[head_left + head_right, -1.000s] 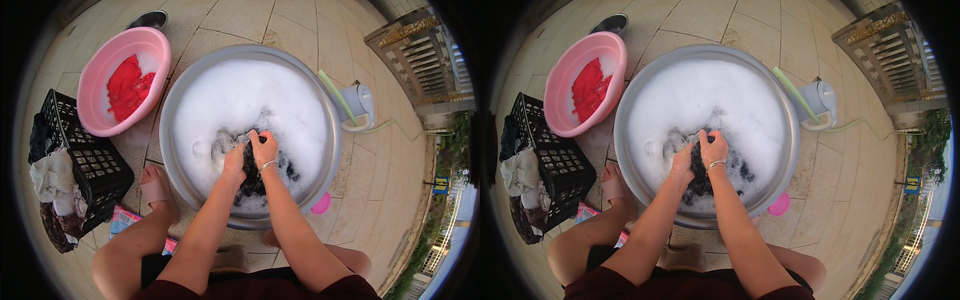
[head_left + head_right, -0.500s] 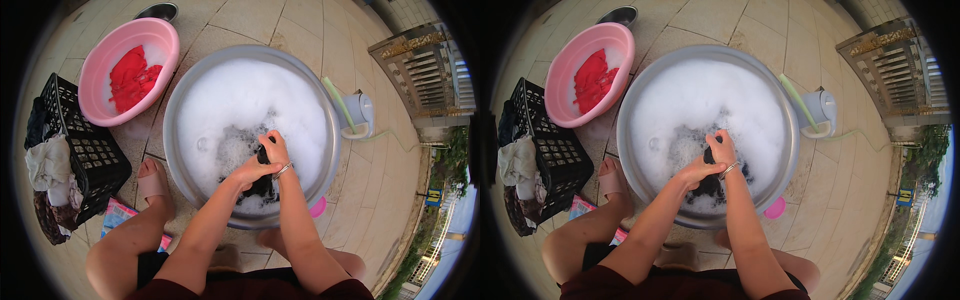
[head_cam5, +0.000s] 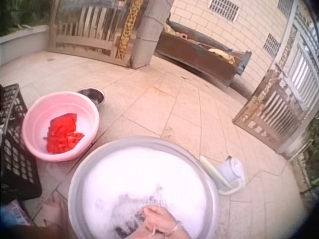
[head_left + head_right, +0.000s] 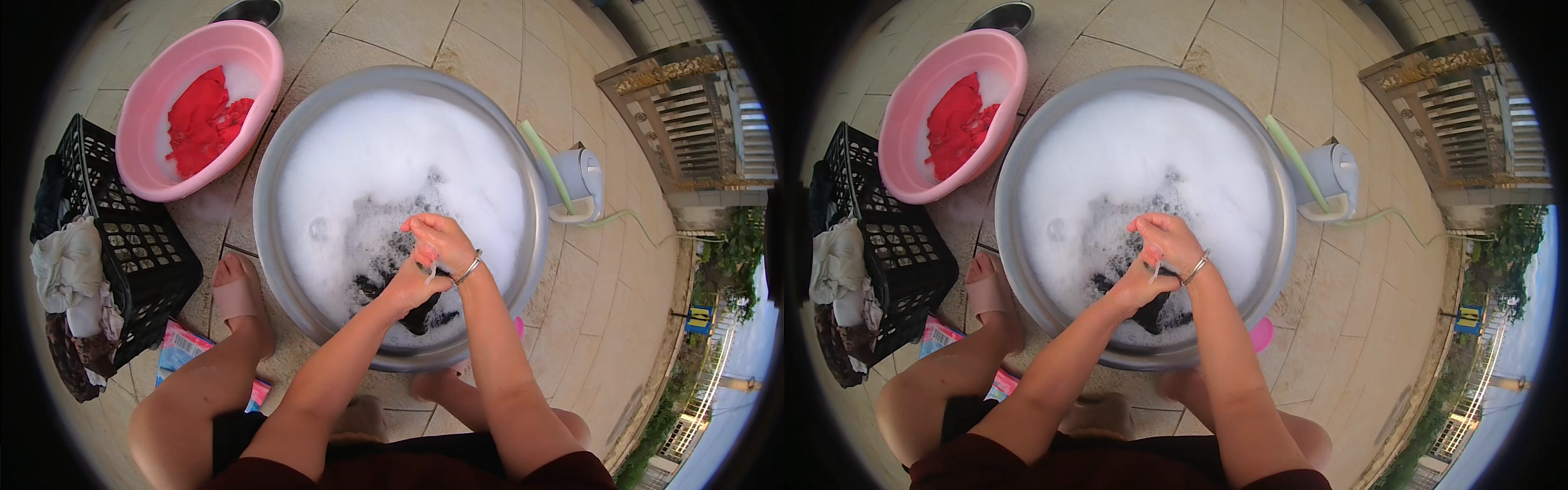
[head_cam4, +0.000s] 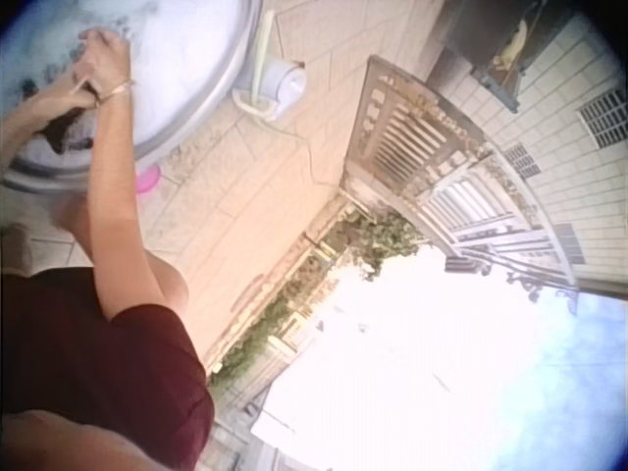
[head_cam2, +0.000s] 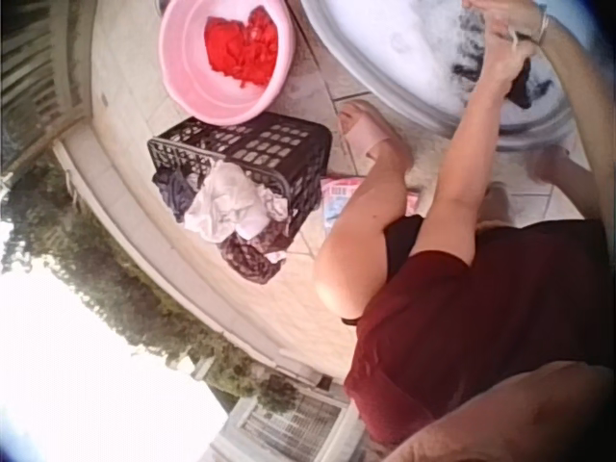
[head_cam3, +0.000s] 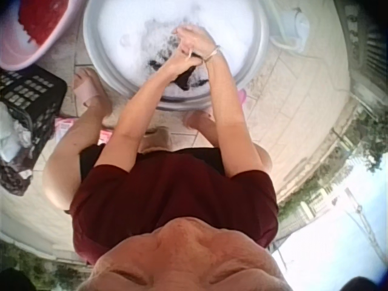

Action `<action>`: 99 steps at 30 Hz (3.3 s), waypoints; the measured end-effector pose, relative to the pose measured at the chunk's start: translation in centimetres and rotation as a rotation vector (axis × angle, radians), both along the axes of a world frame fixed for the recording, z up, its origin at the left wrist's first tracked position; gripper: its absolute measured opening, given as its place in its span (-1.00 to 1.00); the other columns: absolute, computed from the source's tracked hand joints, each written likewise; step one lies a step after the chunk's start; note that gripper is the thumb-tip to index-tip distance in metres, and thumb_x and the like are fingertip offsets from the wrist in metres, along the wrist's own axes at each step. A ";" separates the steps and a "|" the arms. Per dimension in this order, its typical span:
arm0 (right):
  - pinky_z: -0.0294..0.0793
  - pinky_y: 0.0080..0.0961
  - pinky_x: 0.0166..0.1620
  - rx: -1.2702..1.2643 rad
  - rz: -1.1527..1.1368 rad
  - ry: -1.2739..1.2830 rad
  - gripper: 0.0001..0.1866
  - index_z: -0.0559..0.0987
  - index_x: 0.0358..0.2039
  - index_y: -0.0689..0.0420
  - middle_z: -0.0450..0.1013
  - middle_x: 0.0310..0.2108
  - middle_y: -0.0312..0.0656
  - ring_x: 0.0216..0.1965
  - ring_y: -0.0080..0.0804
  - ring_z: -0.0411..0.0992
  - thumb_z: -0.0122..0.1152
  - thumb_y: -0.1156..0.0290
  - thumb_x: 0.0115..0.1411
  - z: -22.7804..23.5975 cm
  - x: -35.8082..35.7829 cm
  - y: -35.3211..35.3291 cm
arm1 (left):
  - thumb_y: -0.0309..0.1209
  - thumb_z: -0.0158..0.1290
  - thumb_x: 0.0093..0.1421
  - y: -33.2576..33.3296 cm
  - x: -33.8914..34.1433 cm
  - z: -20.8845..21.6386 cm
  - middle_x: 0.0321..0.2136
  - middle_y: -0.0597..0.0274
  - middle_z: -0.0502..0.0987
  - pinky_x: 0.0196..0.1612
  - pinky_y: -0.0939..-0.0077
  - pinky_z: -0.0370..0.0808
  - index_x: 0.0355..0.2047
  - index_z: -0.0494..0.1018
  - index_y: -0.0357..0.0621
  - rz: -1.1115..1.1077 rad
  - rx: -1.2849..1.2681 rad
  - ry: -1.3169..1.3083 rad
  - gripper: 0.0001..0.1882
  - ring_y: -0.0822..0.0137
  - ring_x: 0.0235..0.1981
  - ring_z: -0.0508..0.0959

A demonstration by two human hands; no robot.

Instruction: The person washes clothes by hand in a large basin of soapy water, scrubbing a black garment and then a red garment before placing them into a nearby plastic basket.

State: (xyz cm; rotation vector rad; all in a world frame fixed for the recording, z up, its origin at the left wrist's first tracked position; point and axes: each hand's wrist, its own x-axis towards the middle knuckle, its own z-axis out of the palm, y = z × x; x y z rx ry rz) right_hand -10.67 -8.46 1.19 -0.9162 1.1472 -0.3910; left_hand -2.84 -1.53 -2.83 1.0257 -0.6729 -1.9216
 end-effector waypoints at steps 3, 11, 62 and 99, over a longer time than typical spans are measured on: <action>0.21 -0.70 -0.60 -0.057 -0.115 0.122 -0.74 0.44 -0.43 0.26 0.22 -0.80 -0.38 -0.74 -0.64 0.20 -0.05 0.29 0.10 -1.7 0.3 0.5 | -0.40 0.08 -0.21 -0.1 -0.3 -1.2 -0.43 0.14 0.42 -0.31 0.49 0.33 -0.27 0.26 -0.29 -0.095 0.029 -0.322 -0.55 0.36 -0.35 0.41; 0.34 -0.60 -0.43 -0.379 -0.376 0.270 -0.69 0.41 -0.35 0.24 0.37 -0.50 -0.23 -0.50 -0.52 0.34 0.06 0.23 0.05 -6.4 0.0 0.9 | -0.28 0.22 -0.29 -2.3 0.7 -2.6 -0.32 0.07 0.41 -0.26 0.40 0.39 -0.24 0.24 -0.27 0.032 0.025 -0.683 -0.40 0.26 -0.26 0.44; 0.36 -0.31 -0.31 0.187 -0.131 -0.681 -0.69 0.29 -0.15 0.22 0.34 -0.44 -0.11 -0.46 -0.33 0.34 -0.22 0.31 0.17 0.1 -0.4 -0.2 | -0.49 0.05 -0.12 -1.1 2.5 2.3 -0.78 0.29 0.27 -0.63 0.57 0.28 -0.62 0.30 -0.18 -0.151 0.469 0.635 -0.88 0.43 -0.79 0.26; 0.28 -0.42 -0.26 -0.392 -0.448 0.442 -0.56 0.32 -0.28 0.26 0.31 -0.27 -0.08 -0.31 -0.31 0.29 0.14 0.18 -0.04 -10.8 3.2 0.9 | -0.20 -0.08 0.08 -3.9 6.1 -8.2 -0.25 0.15 0.42 -0.16 0.40 0.36 -0.19 0.34 -0.20 0.372 0.602 0.292 -0.63 0.25 -0.22 0.41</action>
